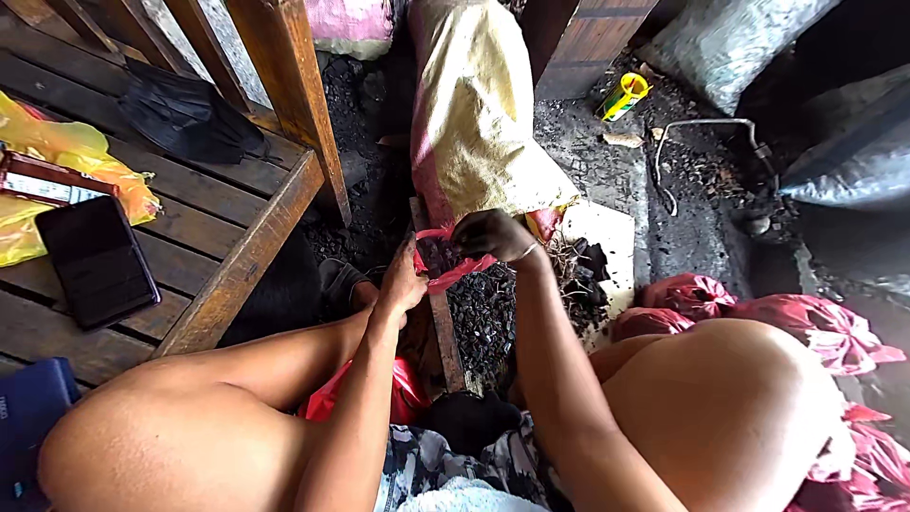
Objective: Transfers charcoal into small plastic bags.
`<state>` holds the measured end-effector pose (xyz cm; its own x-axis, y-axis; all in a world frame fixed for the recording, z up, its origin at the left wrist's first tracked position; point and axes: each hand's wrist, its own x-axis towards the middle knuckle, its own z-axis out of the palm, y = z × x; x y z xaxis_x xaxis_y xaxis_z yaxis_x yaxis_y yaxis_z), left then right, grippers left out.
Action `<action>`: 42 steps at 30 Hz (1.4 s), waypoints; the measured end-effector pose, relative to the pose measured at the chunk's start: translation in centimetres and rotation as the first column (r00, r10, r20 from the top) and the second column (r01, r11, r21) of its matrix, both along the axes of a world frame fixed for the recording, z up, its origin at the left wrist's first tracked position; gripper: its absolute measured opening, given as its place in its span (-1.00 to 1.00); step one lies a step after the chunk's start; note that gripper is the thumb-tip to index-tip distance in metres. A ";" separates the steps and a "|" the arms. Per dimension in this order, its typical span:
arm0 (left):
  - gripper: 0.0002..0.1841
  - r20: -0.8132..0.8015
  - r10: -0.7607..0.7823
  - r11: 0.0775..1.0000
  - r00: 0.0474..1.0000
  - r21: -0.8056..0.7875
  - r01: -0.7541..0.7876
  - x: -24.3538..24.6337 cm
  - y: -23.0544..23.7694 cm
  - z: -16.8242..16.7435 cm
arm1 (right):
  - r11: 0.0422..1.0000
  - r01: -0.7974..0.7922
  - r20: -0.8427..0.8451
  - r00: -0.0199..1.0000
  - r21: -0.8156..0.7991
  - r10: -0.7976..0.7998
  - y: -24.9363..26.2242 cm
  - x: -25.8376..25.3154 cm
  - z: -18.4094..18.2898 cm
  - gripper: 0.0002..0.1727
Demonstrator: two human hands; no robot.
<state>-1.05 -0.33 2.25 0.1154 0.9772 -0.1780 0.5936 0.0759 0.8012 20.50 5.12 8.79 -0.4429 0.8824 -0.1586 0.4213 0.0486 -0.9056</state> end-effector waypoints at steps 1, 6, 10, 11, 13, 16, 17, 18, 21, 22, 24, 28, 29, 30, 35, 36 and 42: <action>0.00 0.004 0.000 1.000 1.000 -0.006 0.000 0.0 -0.1 0.3 | 0.999 -0.035 0.152 0.988 0.015 0.033 0.4 -1.8 -0.5 -0.75; -0.01 0.006 0.014 1.000 1.000 -0.028 -0.014 -0.3 -0.3 0.3 | 1.000 -0.016 0.428 0.904 -0.013 0.020 1.1 -3.8 -3.0 -0.68; -0.02 0.065 0.015 1.000 0.998 0.015 -0.016 -0.2 -0.2 -0.5 | 0.984 0.176 0.293 0.940 0.012 -0.172 0.7 -0.2 -1.1 -0.79; -0.03 0.084 0.017 0.999 0.996 0.032 -0.020 -0.2 -0.3 -0.5 | 0.969 0.246 0.260 0.934 0.031 -0.245 0.5 1.0 -1.0 -0.80; -0.02 0.084 0.018 0.999 0.996 0.045 -0.022 -0.4 0.0 -0.8 | 0.924 0.378 0.247 0.892 0.058 -0.380 -0.2 3.7 -2.3 -0.79; -0.03 0.061 0.011 1.000 0.998 -0.003 -0.011 -0.6 0.7 -0.7 | 0.844 0.534 0.428 0.776 -0.057 -0.463 -2.9 7.0 -6.9 -0.70; -0.04 0.058 0.016 1.000 0.998 -0.002 -0.016 -0.6 0.7 -0.5 | 0.806 0.580 0.507 0.733 -0.115 -0.455 -4.4 7.7 -9.2 -0.66; -0.04 0.047 0.022 1.000 0.999 0.002 -0.022 -0.6 0.5 -0.4 | 0.767 0.620 0.591 0.684 -0.165 -0.426 -5.9 8.2 -11.5 -0.61; -0.05 0.023 0.020 1.000 1.000 -0.014 -0.020 -0.5 0.2 0.0 | 0.617 0.742 0.728 0.572 -0.262 -0.378 -9.3 8.7 -16.1 -0.48; -0.05 0.016 0.015 1.000 1.000 -0.025 -0.015 -0.5 0.3 0.1 | 0.576 0.780 0.743 0.532 -0.245 -0.405 -10.0 8.6 -17.2 -0.47; -0.05 0.017 0.013 1.000 1.000 -0.026 -0.013 -0.4 0.4 0.2 | 0.544 0.816 0.754 0.481 -0.197 -0.448 -10.7 8.4 -18.5 -0.43; -0.04 0.030 0.014 1.000 0.999 -0.024 -0.013 -0.5 0.5 -0.2 | 0.542 0.826 0.703 0.477 -0.154 -0.527 -10.0 7.9 -20.0 -0.31; -0.04 0.033 0.016 0.999 0.999 -0.029 -0.015 -0.6 0.4 -0.2 | 0.544 0.823 0.680 0.493 -0.163 -0.543 -9.7 7.8 -20.4 -0.28; -0.05 0.029 0.019 0.999 0.999 -0.032 -0.019 -0.7 0.3 -0.1 | 0.552 0.816 0.663 0.510 -0.172 -0.548 -9.4 7.6 -20.7 -0.24; -0.06 0.015 0.050 0.999 0.999 -0.004 -0.050 -0.6 -0.3 -0.1 | 0.683 0.712 0.737 0.547 -0.162 -0.396 -8.6 6.2 -20.5 -0.30; -0.06 0.014 0.050 0.999 0.999 -0.012 -0.050 -0.6 -0.3 -0.1 | 0.704 0.694 0.749 0.546 -0.151 -0.376 -8.4 6.0 -20.1 -0.38; -0.05 0.014 0.017 1.000 1.000 -0.026 -0.016 -0.7 0.5 -0.5 | 0.759 0.633 0.754 0.571 -0.153 -0.325 -7.4 6.8 -16.9 -0.63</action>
<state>-1.79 0.20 1.72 0.1020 0.9741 -0.2019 0.5806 0.1065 0.8072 27.27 -2.26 -8.12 0.3887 0.7241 -0.5698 0.7444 -0.6112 -0.2689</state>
